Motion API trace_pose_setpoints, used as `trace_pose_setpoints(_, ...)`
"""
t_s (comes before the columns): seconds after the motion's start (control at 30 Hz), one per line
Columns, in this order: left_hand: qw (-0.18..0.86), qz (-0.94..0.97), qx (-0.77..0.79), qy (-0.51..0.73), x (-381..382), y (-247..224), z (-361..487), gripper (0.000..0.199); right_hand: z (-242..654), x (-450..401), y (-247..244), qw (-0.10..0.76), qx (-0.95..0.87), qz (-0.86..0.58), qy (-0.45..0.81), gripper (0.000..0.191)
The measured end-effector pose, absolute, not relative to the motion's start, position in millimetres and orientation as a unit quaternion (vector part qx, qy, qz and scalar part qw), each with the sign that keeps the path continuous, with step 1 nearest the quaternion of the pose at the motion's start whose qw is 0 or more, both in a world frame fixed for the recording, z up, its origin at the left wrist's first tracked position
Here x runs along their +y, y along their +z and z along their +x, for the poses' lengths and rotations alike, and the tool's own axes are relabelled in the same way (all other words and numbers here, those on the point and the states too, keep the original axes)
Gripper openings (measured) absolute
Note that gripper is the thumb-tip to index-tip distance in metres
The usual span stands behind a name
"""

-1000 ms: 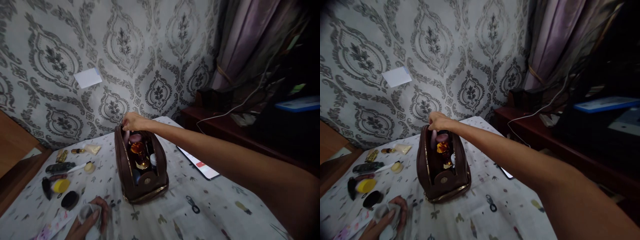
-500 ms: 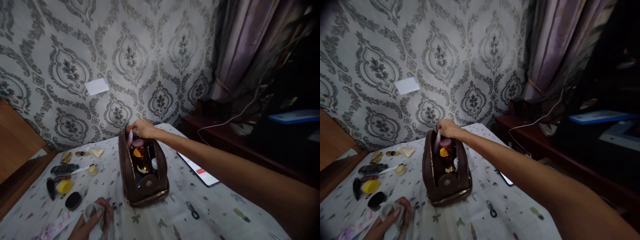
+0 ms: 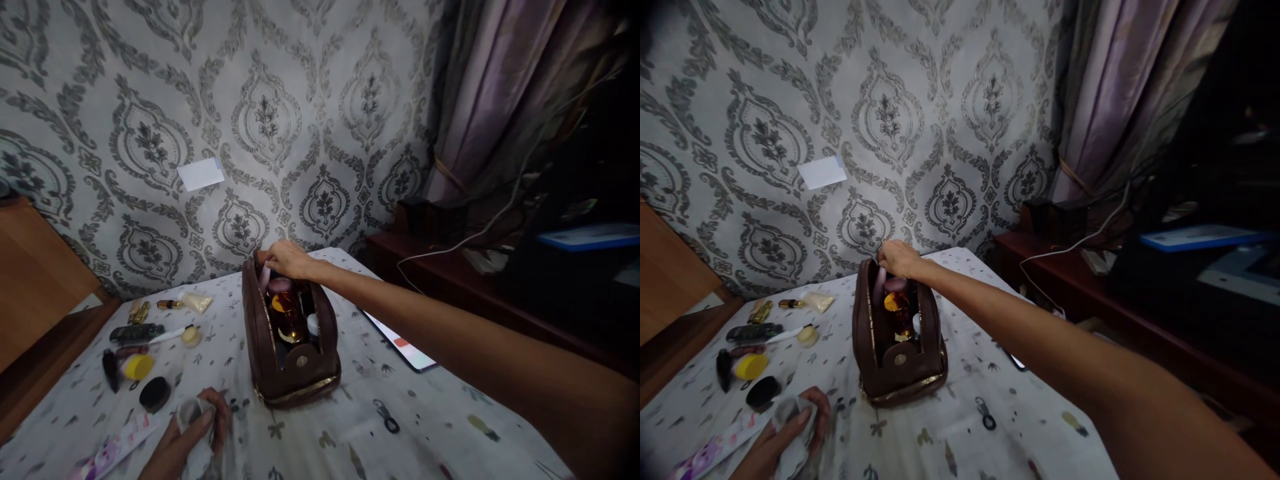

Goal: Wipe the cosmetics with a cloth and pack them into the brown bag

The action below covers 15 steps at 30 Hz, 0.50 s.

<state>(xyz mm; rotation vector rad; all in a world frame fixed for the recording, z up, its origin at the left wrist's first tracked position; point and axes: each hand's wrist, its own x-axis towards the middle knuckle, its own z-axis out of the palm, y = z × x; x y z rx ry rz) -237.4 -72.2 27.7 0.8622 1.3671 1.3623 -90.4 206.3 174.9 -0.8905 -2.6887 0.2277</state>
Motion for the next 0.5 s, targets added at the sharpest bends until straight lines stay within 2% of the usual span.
trace_pose_setpoints(0.5,0.492,0.32,0.557,0.588,-76.2,27.9,-232.9,0.036,-82.8,197.8,178.9,0.185,-0.93,-0.307,0.08,0.024)
